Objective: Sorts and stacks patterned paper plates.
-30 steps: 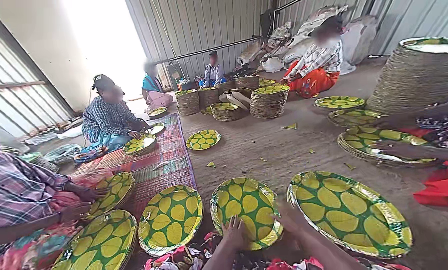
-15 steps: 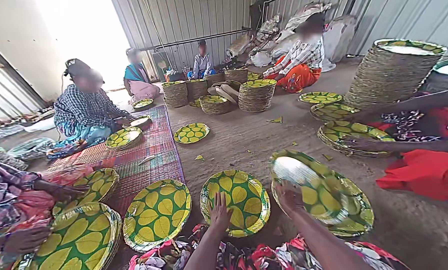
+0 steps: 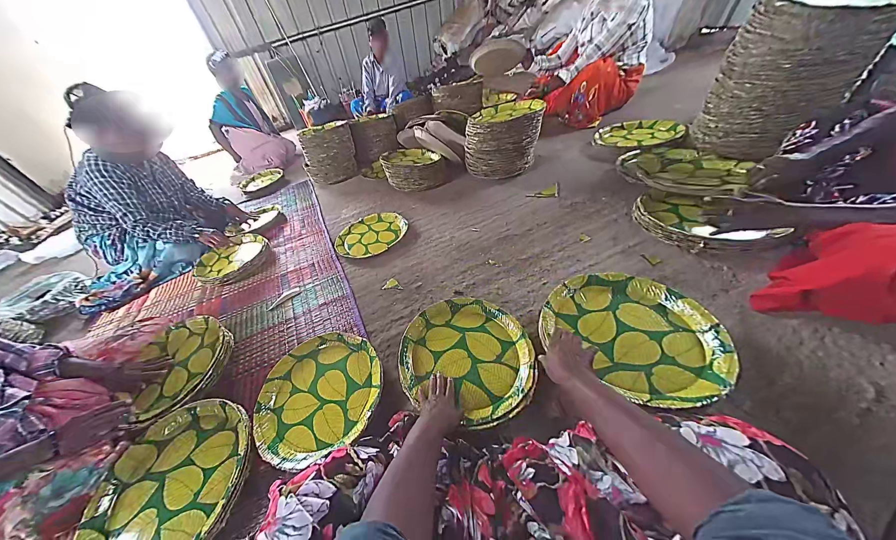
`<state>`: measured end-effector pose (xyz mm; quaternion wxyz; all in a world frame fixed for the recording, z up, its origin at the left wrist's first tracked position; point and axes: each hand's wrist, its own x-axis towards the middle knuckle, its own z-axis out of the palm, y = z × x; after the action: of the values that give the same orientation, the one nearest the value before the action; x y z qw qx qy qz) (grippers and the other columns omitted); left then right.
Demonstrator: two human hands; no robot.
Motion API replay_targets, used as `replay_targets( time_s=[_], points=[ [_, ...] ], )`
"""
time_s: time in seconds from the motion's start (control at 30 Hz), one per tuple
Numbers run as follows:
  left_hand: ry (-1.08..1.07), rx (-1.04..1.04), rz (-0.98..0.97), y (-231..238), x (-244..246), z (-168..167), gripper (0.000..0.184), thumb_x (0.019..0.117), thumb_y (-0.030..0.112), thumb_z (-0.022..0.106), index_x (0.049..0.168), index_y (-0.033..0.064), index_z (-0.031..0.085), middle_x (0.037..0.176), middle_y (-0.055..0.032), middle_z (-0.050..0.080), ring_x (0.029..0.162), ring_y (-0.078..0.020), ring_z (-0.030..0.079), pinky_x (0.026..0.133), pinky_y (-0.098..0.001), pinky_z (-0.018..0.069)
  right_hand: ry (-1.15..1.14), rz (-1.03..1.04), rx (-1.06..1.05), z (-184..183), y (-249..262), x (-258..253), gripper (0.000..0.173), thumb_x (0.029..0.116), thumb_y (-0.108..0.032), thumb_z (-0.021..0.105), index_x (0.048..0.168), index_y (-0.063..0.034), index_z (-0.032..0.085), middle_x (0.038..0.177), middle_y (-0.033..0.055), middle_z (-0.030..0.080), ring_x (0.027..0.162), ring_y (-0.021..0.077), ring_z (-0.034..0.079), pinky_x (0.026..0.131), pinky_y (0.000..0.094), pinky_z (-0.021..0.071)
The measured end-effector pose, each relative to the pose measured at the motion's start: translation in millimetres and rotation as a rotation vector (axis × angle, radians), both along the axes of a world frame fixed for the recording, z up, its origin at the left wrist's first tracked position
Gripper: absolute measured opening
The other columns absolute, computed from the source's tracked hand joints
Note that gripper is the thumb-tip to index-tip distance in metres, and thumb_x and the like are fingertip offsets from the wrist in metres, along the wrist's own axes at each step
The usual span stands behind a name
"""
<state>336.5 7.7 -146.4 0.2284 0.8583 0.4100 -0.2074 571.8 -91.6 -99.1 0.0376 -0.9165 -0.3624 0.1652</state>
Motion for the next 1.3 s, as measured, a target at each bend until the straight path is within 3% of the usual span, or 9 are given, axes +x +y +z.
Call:
replay_targets(
  time_s=[0.1,0.3,0.43,0.53,0.6,0.8,0.93,1.17,1.3],
  points=[
    [0.015,0.007,0.000,1,2,2,0.076,0.1080,0.040,0.049,0.166,0.0077,0.011,0.173,-0.0171,-0.002,0.161,-0.0346,-0.003,0.125,-0.0660,0.0034,0.048,-0.097,-0.191,1,0,10,0.040,0.0998,-0.007,0.058,0.135,0.0123,0.056,0.145,0.0319,0.051,0.137,0.0454,0.051,0.104,0.0614,0.0457],
    [-0.028,0.001,0.020,3,2,2,0.075,0.1071,0.039,0.052,0.165,0.0083,0.016,0.173,-0.0169,0.005,0.161,-0.0346,0.003,0.125,-0.0650,0.0071,-0.077,-0.059,0.078,7,-7,18,0.040,0.1089,-0.018,0.048,0.141,0.0040,0.056,0.145,0.0303,0.054,0.138,0.0459,0.049,0.114,0.0654,0.0335],
    [-0.505,0.357,0.207,5,1,0,0.074,0.1078,0.041,0.045,0.162,-0.0035,0.021,0.168,-0.0288,0.016,0.158,-0.0425,0.013,0.124,-0.0670,0.0072,-0.262,0.283,0.436,14,-8,-3,0.029,0.1060,-0.006,0.048,0.123,0.0070,0.067,0.128,0.0318,0.064,0.122,0.0487,0.062,0.097,0.0632,0.0497],
    [-0.829,0.750,0.272,15,9,-1,0.068,0.1029,0.035,0.043,0.153,-0.0101,0.037,0.162,-0.0325,0.031,0.152,-0.0488,0.028,0.123,-0.0656,0.0160,-0.031,0.710,0.242,-5,-9,-27,0.030,0.1040,0.001,0.046,0.128,0.0046,0.065,0.136,0.0275,0.061,0.128,0.0463,0.059,0.103,0.0620,0.0475],
    [-0.678,0.597,0.219,9,3,5,0.062,0.1058,0.031,0.045,0.155,-0.0051,0.038,0.164,-0.0297,0.028,0.155,-0.0453,0.023,0.125,-0.0628,0.0138,0.085,0.878,0.008,-23,-3,-36,0.031,0.1043,-0.001,0.049,0.131,0.0027,0.063,0.141,0.0245,0.059,0.130,0.0455,0.057,0.104,0.0639,0.0449],
    [-0.033,0.016,-0.026,2,2,-8,0.077,0.1067,0.041,0.051,0.166,0.0089,0.013,0.174,-0.0154,0.000,0.161,-0.0330,0.000,0.126,-0.0618,0.0093,0.029,0.291,0.046,0,-6,-12,0.053,0.1026,-0.007,0.054,0.153,0.0019,0.044,0.164,0.0251,0.035,0.153,0.0422,0.032,0.121,0.0673,0.0208],
    [-0.008,0.019,-0.025,1,7,-4,0.081,0.1059,0.041,0.054,0.166,0.0077,0.011,0.174,-0.0159,-0.001,0.161,-0.0342,-0.001,0.125,-0.0640,0.0100,0.062,-0.101,-0.122,4,-11,10,0.044,0.1031,-0.011,0.055,0.141,0.0108,0.052,0.148,0.0321,0.049,0.141,0.0464,0.046,0.109,0.0654,0.0394],
    [-0.045,0.015,-0.018,3,4,-4,0.079,0.1052,0.042,0.056,0.165,0.0085,0.017,0.174,-0.0156,0.004,0.161,-0.0338,0.004,0.125,-0.0634,0.0132,-0.027,-0.116,0.053,-4,-13,20,0.040,0.1101,-0.021,0.045,0.141,0.0008,0.058,0.146,0.0292,0.053,0.141,0.0444,0.048,0.115,0.0653,0.0330],
    [-0.353,0.100,0.237,9,1,4,0.065,0.1097,0.039,0.044,0.162,0.0034,0.028,0.171,-0.0215,0.016,0.160,-0.0377,0.010,0.124,-0.0666,0.0074,-0.244,0.149,0.415,13,-12,4,0.034,0.1093,-0.014,0.046,0.128,0.0064,0.065,0.134,0.0305,0.062,0.129,0.0471,0.058,0.102,0.0621,0.0460]
  ],
)
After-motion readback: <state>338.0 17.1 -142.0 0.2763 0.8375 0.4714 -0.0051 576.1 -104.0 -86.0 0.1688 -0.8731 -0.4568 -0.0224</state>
